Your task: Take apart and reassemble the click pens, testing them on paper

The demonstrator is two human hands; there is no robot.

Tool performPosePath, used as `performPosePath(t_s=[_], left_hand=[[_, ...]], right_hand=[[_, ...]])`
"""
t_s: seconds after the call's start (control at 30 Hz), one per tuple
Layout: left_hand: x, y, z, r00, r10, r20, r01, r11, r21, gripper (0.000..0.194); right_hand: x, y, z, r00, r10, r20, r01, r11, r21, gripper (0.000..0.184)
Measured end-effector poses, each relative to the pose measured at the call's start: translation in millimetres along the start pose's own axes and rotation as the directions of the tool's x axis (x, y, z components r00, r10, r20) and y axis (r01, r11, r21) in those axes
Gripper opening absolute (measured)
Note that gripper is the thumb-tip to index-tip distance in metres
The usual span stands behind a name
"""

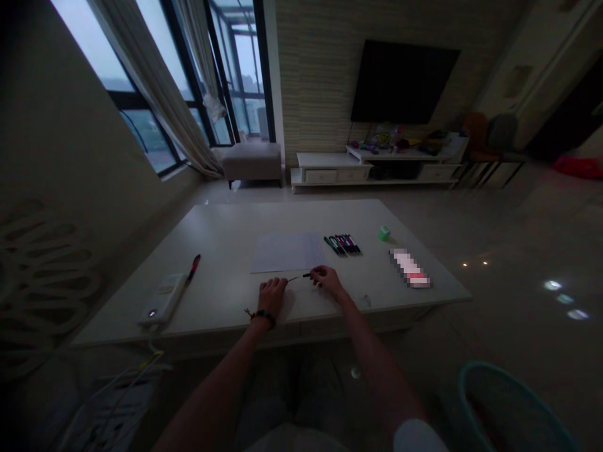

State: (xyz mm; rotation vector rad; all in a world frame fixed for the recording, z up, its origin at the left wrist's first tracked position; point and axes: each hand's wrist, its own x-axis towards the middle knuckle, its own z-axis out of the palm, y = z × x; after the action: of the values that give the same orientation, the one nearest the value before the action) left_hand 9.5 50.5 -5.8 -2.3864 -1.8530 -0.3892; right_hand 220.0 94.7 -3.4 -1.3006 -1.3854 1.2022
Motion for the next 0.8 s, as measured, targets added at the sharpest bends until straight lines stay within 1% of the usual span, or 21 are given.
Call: performPosePath(t_s=[0.1, 0.17, 0.27, 0.4, 0.47, 0.6, 0.67, 0.8], left_hand=[[1, 0, -0.7, 1.0, -0.006, 0.014, 0.007, 1.0, -0.008, 0.022], [1, 1, -1.5, 1.0, -0.007, 0.018, 0.007, 1.0, -0.017, 0.022], [1, 1, -2.7, 1.0, -0.017, 0.025, 0.018, 0.999, -0.035, 0.022], [0, 1, -3.3, 0.999, -0.022, 0.029, 0.023, 0.999, -0.036, 0.022], [0, 1, -2.9, 0.999, -0.022, 0.025, 0.023, 0.999, -0.03, 0.021], [1, 1, -2.3, 1.0, -0.012, 0.022, 0.013, 1.0, -0.027, 0.02], [1, 2, -2.4, 1.0, 0.004, 0.031, -0.003, 0.999, -0.036, 0.022], [0, 2, -2.7, 0.998, 0.039, 0.048, -0.036, 0.998, -0.049, 0.021]], right_hand=[[-3, 6, -17, 0.997, -0.002, -0.072, -0.005, 0.995, -0.095, 0.031], [0, 9, -18, 0.991, -0.057, -0.122, 0.036, 0.986, -0.165, 0.026], [10, 11, -3, 0.976, -0.159, -0.148, 0.115, 0.957, -0.268, 0.02], [24, 14, 22, 0.97, -0.219, -0.11, 0.176, 0.933, -0.314, 0.017], [25, 16, 25, 0.965, -0.245, -0.096, 0.201, 0.921, -0.333, 0.018], [12, 16, 23, 0.929, -0.34, -0.144, 0.255, 0.873, -0.416, 0.018], [3, 12, 26, 0.921, -0.377, -0.099, 0.304, 0.854, -0.422, 0.018], [-5, 4, 41, 0.905, -0.418, 0.078, 0.41, 0.81, -0.419, 0.01]])
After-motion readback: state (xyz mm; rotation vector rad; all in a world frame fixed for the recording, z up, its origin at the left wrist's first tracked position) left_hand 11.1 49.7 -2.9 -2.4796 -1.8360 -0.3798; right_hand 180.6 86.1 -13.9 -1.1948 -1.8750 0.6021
